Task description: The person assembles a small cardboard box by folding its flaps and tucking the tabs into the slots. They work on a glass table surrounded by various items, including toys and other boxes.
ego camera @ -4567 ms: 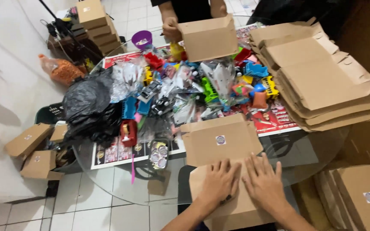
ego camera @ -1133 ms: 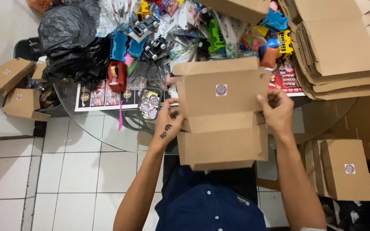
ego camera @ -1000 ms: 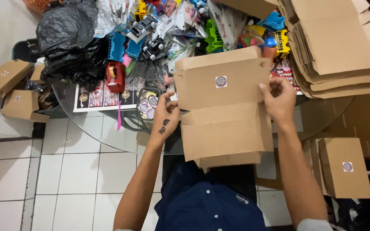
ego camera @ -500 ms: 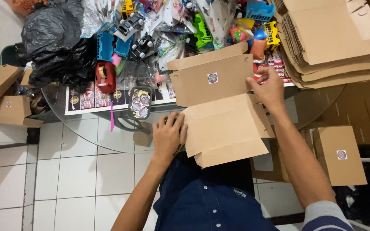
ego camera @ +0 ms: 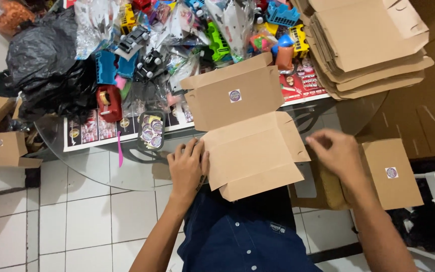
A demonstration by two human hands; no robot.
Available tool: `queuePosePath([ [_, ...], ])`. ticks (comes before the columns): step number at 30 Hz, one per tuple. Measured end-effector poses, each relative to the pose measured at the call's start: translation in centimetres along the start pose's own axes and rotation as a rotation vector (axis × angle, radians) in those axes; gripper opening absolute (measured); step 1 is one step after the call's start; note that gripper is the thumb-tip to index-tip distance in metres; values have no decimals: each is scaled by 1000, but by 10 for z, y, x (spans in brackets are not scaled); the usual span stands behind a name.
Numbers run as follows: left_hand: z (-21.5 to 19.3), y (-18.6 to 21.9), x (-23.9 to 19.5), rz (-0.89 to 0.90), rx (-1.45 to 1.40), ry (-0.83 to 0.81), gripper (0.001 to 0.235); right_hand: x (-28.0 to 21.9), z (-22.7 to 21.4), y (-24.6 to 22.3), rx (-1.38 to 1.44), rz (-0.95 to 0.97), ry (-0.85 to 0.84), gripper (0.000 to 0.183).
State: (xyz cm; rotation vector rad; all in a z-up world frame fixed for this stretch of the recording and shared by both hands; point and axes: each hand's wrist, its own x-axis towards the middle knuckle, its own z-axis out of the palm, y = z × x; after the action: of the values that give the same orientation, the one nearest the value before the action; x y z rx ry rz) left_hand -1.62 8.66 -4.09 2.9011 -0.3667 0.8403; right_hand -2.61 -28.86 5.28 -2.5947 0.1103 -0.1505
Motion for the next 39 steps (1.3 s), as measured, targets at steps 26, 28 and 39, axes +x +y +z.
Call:
queuePosePath([
  [26, -68, -3, -32, -124, -404, -192, 26, -63, 77, 9, 693, 452, 117, 18],
  [28, -68, 2, -37, -1, -352, -197, 34, -60, 77, 11, 763, 423, 108, 16],
  [39, -109, 126, -13, 177, -433, -123, 89, -60, -27, -82, 744, 20, 150, 15],
])
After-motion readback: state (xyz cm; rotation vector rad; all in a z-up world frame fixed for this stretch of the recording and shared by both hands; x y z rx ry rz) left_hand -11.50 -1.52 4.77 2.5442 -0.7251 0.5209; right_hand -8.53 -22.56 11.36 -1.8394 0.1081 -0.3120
